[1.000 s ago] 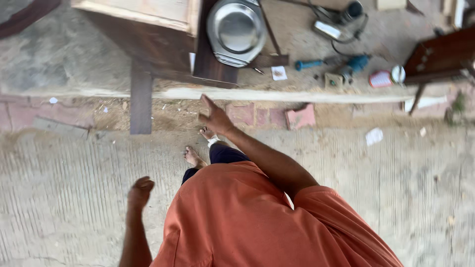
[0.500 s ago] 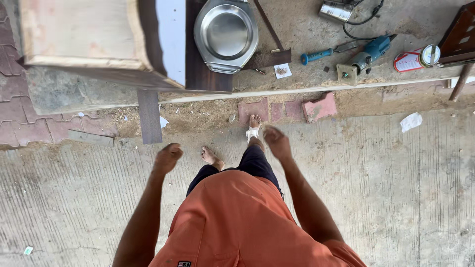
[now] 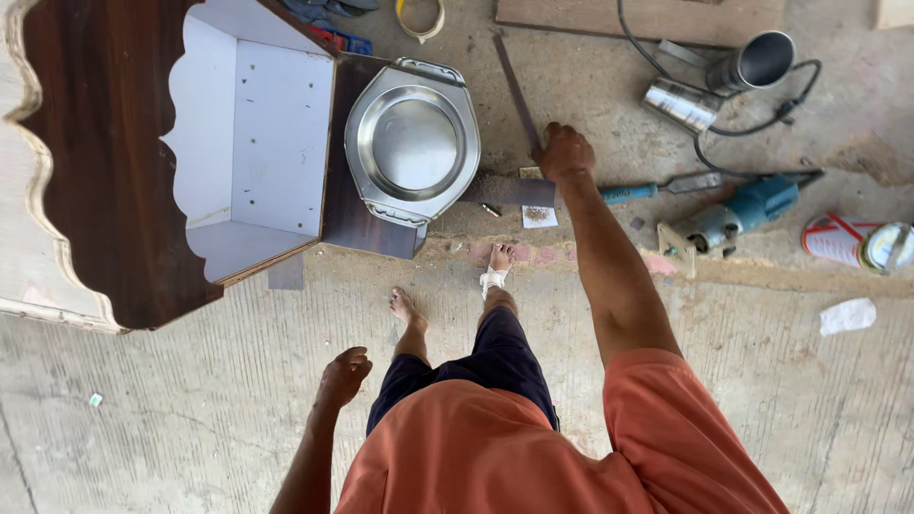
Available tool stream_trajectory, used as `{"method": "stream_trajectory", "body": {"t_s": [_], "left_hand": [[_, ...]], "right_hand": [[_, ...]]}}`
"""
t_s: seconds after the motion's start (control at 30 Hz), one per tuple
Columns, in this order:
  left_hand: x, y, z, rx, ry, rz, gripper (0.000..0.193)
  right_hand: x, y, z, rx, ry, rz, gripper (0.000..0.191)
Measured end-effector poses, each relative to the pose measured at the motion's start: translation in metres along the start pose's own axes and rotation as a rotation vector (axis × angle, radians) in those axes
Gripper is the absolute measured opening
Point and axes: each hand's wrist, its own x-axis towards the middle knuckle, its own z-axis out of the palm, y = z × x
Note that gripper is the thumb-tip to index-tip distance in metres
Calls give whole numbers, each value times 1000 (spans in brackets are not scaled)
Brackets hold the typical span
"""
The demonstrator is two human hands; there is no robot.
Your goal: The person assembles a wooden cabinet by routing edges, fitting a metal strip, and hammering nails. They use a router, hammer, and screwdriver to join parts and secure the structure.
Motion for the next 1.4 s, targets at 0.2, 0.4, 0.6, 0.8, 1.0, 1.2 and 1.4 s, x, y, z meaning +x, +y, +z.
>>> {"method": "stream_trajectory", "body": {"t_s": [0.2, 0.4, 0.6, 0.8, 1.0, 1.2, 1.4], "left_hand": [[-4, 30, 14, -54, 19, -27, 49], [-9, 57, 11, 37, 56, 56, 46], [-14, 93, -17, -5, 241, 420, 37], [-23, 145, -52, -209, 253, 713, 43], [-47, 131, -59, -335, 270, 904, 26], [-44, 78, -82, -228, 424, 733, 11], [-37, 59, -125, -10, 880, 779, 10]], "right_hand": [[20, -5, 7, -21, -54, 24, 50], [9, 2, -29, 127, 210, -166, 22], [-55, 14, -56, 493, 393, -376, 20], [-173, -23, -3, 686, 96, -498, 7], [-248, -92, 68, 748, -119, -716, 14], [-255, -147, 95, 631, -201, -843, 17], [-243, -184, 114, 637, 161, -627, 53]]}}
